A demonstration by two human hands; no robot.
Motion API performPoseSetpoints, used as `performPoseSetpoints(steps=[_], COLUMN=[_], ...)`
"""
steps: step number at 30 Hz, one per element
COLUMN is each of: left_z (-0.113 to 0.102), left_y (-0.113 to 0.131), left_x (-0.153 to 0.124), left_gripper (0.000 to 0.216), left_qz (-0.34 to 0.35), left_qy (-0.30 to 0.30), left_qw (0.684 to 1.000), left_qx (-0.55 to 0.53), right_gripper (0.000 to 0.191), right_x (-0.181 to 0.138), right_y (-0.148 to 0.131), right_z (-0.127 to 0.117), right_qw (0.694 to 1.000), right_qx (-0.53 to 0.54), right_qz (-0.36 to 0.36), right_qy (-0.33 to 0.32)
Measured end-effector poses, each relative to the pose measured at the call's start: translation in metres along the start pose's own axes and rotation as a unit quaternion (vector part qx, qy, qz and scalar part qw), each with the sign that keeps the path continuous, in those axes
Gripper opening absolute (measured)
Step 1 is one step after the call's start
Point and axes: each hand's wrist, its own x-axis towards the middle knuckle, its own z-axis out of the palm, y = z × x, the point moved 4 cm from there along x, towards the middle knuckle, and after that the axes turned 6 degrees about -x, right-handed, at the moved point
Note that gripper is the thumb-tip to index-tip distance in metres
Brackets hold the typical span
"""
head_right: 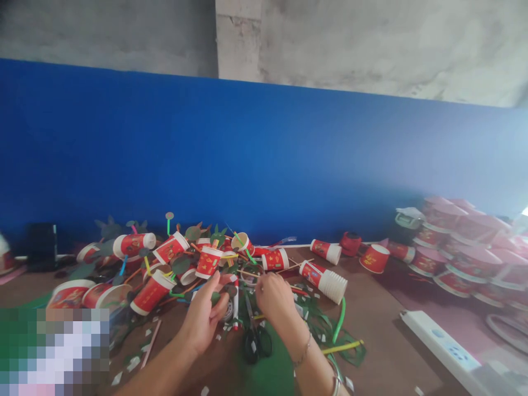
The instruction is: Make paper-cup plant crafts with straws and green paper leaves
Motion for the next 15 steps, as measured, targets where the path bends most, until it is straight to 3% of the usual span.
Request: performPoseSetpoints(steps=[2, 4, 6, 9, 15], left_z=[-0.001, -0.001, 0.000, 0.001, 0.002], left_y=[-0.001, 0.000, 0.000, 0.001, 0.001], left_x=[0.000, 0.000, -0.001, -0.002, -0.001], left_gripper=[0.047, 0.045, 0.045, 0.045, 0.046], left_qz=[-0.003, -0.002, -0.002, -0.001, 0.003], left_qy=[0.022, 0.039, 0.055, 0.064, 0.033], left_qw=[1.000, 0.999, 0.998, 0.998, 0.998], left_qx=[0.008, 0.022, 0.028, 0.029, 0.044], right_gripper=[0.024, 0.029, 0.029, 0.027, 0.015], right_x=[-0.001, -0.003, -0.005, -0.007, -0.006], right_y=[-0.010, -0.020, -0.027, -0.030, -0.030], right_z=[-0.011, -0.016, -0.017, -0.012, -0.016], right_qw=[0.984, 0.944, 0.915, 0.902, 0.925], right_qx=[0.178, 0.330, 0.402, 0.432, 0.376], right_qz=[-0.008, -0.005, 0.005, 0.001, -0.047], right_qy=[0.010, -0.008, -0.020, -0.003, 0.039])
